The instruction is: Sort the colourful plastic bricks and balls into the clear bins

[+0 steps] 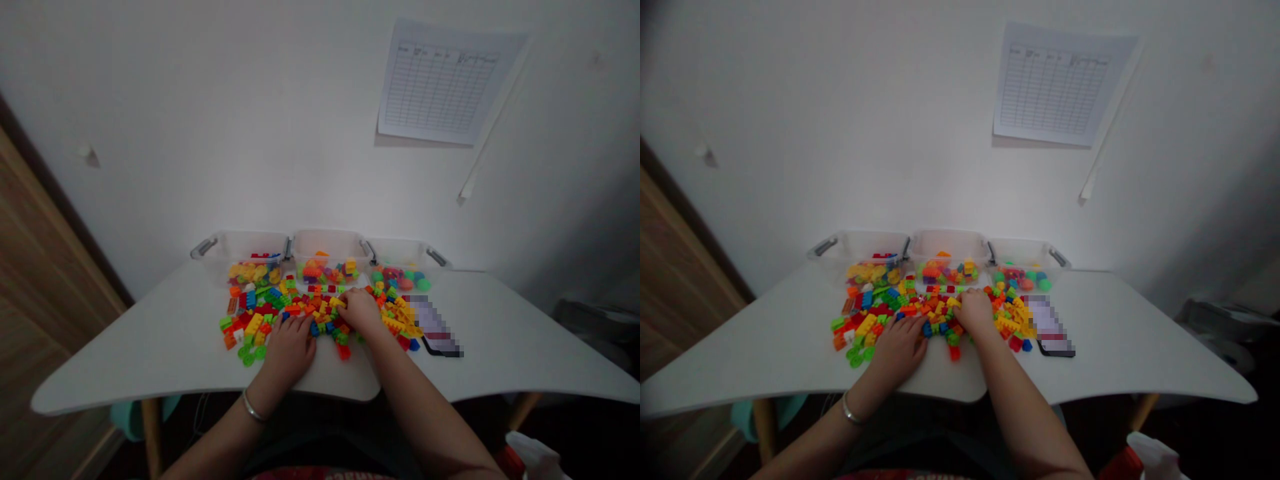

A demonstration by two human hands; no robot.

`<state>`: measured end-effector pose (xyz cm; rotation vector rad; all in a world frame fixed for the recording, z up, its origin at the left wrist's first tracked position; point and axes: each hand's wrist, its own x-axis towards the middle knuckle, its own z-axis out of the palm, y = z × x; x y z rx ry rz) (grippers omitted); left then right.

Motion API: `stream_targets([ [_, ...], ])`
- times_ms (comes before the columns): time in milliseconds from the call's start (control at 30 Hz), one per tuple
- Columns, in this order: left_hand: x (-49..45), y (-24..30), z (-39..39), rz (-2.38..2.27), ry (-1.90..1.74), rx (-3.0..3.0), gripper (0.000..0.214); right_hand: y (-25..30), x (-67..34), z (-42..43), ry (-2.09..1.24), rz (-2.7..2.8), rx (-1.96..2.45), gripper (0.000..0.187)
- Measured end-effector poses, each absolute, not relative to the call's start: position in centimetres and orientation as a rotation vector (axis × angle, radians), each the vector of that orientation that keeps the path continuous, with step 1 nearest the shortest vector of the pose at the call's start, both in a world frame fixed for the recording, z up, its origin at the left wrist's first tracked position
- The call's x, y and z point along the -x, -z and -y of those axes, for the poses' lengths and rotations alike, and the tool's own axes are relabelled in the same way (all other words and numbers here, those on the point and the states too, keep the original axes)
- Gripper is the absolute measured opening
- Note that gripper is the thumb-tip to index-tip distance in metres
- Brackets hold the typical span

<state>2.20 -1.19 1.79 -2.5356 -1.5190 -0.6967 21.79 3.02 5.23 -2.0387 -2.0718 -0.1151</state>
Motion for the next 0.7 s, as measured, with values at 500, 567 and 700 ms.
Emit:
stream_targets([
  [500,-2.2,-1.8,1.2,1.523,0.702,2.541,0.042,-5.7,-22.2,-3.2,-0.043,1.959,1.931,0.025],
  [567,-2.2,-1.8,1.2,1.525,0.696,2.539,0.042,-5.6,-22.3,-3.4,-0.266,1.892,1.909,0.024],
  [700,-2.2,-1.8,1.2,1.534,0.678,2.542,0.043,-5.4,-22.2,-3.7,-0.462,1.869,1.903,0.02],
])
